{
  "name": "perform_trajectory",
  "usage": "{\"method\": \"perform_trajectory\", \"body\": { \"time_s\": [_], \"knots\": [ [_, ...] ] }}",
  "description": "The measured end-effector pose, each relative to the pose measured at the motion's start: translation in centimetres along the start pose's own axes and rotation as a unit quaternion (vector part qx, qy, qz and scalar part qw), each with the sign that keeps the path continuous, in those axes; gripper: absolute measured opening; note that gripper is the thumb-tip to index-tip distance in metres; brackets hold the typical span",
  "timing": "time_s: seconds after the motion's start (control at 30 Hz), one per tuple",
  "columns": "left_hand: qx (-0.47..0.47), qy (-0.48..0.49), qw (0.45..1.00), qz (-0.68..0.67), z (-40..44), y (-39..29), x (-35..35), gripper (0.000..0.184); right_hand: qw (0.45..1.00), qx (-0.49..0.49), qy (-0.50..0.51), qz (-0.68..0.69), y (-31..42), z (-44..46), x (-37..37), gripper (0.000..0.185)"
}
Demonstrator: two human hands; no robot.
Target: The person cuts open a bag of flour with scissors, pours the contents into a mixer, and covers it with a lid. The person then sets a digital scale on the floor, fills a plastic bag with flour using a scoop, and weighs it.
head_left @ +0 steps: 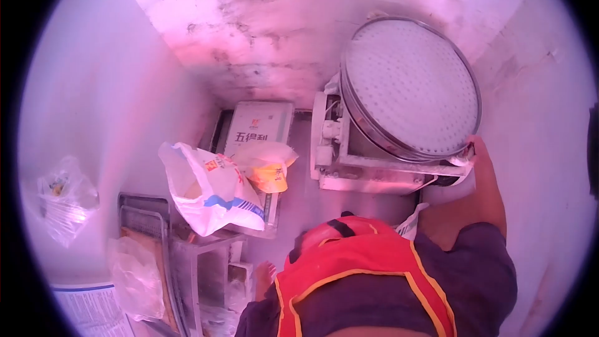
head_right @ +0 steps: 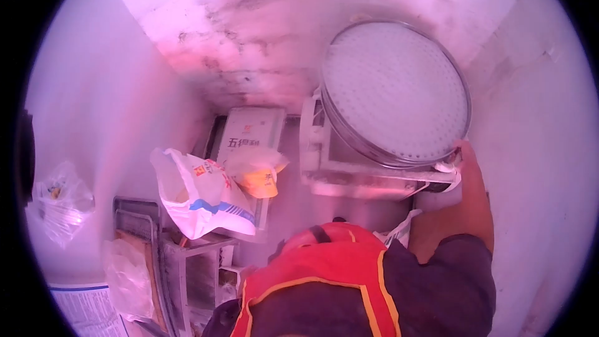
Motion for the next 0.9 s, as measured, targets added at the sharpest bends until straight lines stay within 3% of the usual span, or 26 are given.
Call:
{"method": "perform_trajectory", "body": {
  "time_s": [0.07, 0.2, 0.3, 0.43, 0.63, 0.77, 0.9],
  "knots": [
    [0.026, -0.008, 0.999, 0.032, -1.1, -0.4, 2.1, 0.034, 0.999, 0.015, -0.027, -0.013, 0.6, 2.5, -3.5, 0.005],
    [-0.025, -0.037, 0.995, 0.092, -0.3, -0.3, 7.0, 0.037, 0.996, 0.042, -0.075, -0.005, 0.9, 5.8, -8.9, 0.008],
    [-0.015, -0.077, 0.988, 0.135, -5.1, -5.5, 15.0, 0.040, 0.993, 0.114, -0.035, 0.013, -0.1, 10.5, -11.3, 0.011],
    [0.014, -0.081, 0.986, 0.143, -7.1, -7.5, 19.5, 0.040, 0.997, 0.064, -0.040, 0.002, 0.2, 12.0, -11.2, 0.010],
    [0.033, -0.088, 0.983, 0.161, -8.0, -7.4, 21.3, 0.034, 0.996, 0.009, -0.024, -0.082, 2.6, 9.5, -9.5, 0.015],
    [0.043, -0.095, 0.987, 0.126, -7.9, -6.4, 20.0, 0.032, 0.996, 0.056, -0.020, -0.072, 2.9, 5.8, -6.7, 0.020],
    [0.015, -0.065, 0.994, 0.087, -7.0, -5.1, 17.6, 0.033, 0.996, 0.062, -0.010, -0.067, 2.2, 9.1, -8.5, 0.026]
  ]
}}
Point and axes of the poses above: each hand's wrist, its own z-axis towards the middle knuckle, its own x-axis out of the palm, y = z × x, the point moved 5 cm from there along z, towards the middle knuckle, and after that the axes turned 9 degrees about -y, right-handed, at the moved point
